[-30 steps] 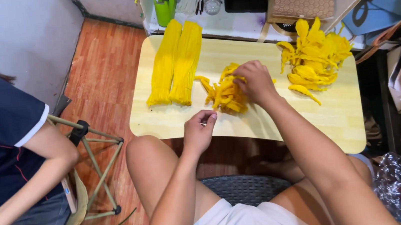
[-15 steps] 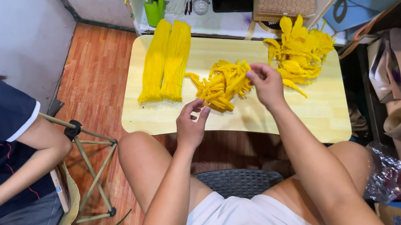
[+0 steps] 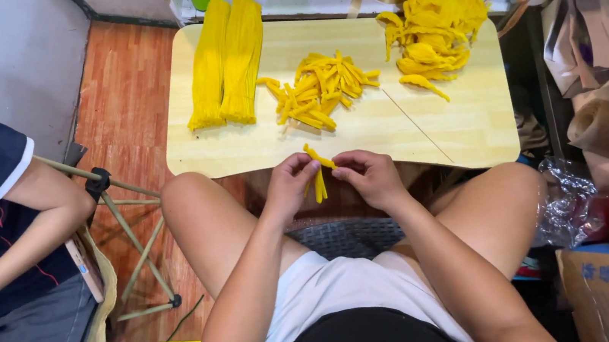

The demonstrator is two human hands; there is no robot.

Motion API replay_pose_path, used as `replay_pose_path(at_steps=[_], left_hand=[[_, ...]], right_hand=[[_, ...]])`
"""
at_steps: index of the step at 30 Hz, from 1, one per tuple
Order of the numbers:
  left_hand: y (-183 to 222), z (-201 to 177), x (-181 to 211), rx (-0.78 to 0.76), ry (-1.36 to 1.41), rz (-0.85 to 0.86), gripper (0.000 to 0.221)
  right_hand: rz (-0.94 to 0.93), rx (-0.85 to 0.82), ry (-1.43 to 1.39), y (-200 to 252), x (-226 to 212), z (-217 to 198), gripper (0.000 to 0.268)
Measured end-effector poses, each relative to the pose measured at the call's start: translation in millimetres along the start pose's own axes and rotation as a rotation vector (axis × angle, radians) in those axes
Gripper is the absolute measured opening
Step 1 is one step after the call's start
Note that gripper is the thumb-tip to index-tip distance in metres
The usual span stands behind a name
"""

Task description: Folding and twisting yellow fabric or paper strips into decorative shapes.

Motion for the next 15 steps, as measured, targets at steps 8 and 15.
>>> replay_pose_path(at_steps=[8,15], left_hand=[[28,-5,17,0.015,0.186,-0.039,0.011],[19,2,-1,-0.017,0.214,-0.006,0.017]], right_hand=[[0.017,-0.004,-0.018,19,-9,6,0.016],[-0.021,-0.005,0.055,23,7,10,0.01]])
Point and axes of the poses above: each hand's wrist, its own y-axis away from the middle knuckle, its own z-axis out of the palm, x = y × z, the point moved 5 cm from there along -y, towards the middle knuckle, and after that the axes turned 11 degrees about x, right-handed, at the moved point
